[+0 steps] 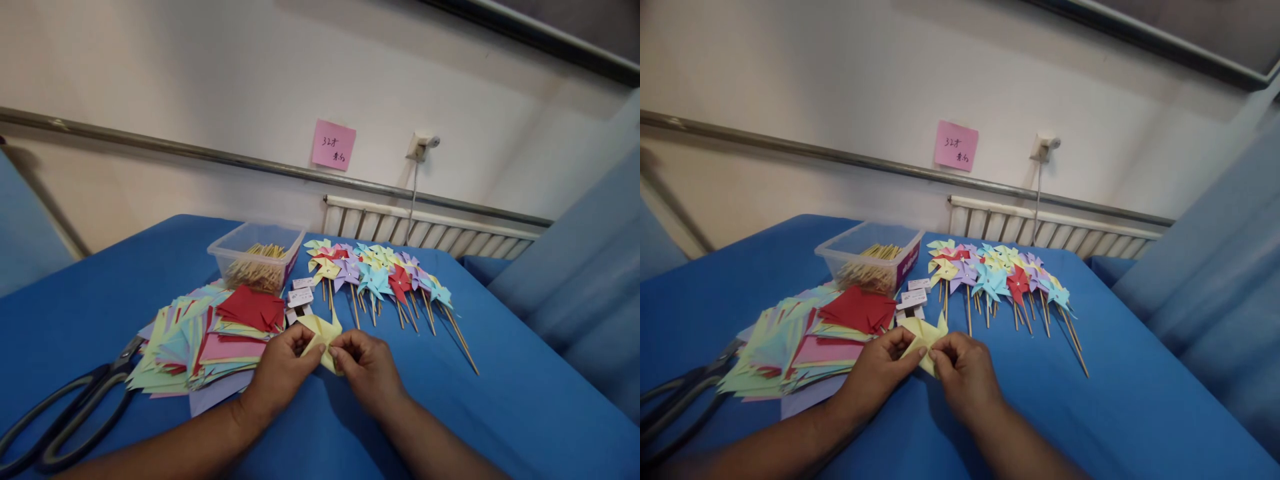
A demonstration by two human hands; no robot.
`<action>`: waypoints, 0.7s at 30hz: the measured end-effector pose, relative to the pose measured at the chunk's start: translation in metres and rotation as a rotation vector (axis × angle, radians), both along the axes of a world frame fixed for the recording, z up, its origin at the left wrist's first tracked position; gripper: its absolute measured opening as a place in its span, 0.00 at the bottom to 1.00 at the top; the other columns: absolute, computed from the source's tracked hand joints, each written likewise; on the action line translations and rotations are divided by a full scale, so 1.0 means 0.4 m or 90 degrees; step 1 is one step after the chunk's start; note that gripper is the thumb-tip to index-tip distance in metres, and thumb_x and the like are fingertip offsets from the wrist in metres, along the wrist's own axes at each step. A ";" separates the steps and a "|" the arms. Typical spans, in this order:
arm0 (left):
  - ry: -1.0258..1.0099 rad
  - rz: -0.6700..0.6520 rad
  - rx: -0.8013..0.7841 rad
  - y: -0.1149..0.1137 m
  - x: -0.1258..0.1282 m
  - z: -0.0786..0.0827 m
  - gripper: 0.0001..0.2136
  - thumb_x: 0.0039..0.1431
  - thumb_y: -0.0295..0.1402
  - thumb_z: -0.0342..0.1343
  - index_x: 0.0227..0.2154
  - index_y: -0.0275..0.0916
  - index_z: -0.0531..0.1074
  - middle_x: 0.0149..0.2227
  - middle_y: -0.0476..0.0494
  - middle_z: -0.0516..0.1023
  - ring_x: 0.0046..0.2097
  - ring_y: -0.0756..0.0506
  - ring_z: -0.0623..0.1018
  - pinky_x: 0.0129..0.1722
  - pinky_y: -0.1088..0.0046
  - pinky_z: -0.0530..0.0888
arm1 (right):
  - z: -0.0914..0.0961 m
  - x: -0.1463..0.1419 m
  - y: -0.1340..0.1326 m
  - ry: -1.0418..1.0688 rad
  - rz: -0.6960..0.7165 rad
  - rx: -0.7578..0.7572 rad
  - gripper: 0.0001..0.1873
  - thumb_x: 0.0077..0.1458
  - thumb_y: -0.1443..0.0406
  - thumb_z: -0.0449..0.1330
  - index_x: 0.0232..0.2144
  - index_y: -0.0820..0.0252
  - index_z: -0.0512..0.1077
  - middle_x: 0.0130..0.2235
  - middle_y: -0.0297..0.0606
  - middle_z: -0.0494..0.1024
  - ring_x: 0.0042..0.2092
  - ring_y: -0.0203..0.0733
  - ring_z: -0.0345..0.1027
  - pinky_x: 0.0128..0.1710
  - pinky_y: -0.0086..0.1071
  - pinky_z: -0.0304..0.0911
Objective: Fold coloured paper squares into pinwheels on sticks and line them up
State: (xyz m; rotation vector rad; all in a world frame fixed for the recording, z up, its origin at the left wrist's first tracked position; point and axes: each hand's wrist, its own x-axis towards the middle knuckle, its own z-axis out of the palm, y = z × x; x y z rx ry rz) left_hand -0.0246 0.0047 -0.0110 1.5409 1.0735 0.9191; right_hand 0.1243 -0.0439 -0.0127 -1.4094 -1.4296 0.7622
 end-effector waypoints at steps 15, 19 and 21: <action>0.015 0.002 0.019 -0.002 -0.003 -0.005 0.07 0.50 0.35 0.57 0.26 0.38 0.67 0.24 0.53 0.69 0.27 0.50 0.69 0.28 0.75 0.66 | 0.005 -0.002 -0.002 0.005 -0.011 0.003 0.05 0.51 0.67 0.57 0.25 0.61 0.72 0.22 0.31 0.71 0.24 0.35 0.64 0.25 0.25 0.59; 0.026 0.005 0.019 -0.004 -0.004 -0.004 0.07 0.50 0.35 0.57 0.26 0.38 0.67 0.24 0.53 0.69 0.28 0.49 0.69 0.28 0.74 0.66 | 0.013 -0.004 -0.005 -0.005 -0.015 0.004 0.06 0.52 0.67 0.57 0.26 0.61 0.72 0.23 0.31 0.72 0.25 0.35 0.64 0.26 0.26 0.59; 0.024 0.005 0.019 -0.005 -0.004 -0.001 0.06 0.49 0.35 0.57 0.26 0.38 0.68 0.24 0.52 0.70 0.28 0.49 0.70 0.28 0.74 0.66 | 0.015 -0.005 -0.005 -0.007 -0.015 0.002 0.06 0.52 0.66 0.57 0.26 0.61 0.72 0.22 0.31 0.72 0.25 0.34 0.64 0.25 0.26 0.59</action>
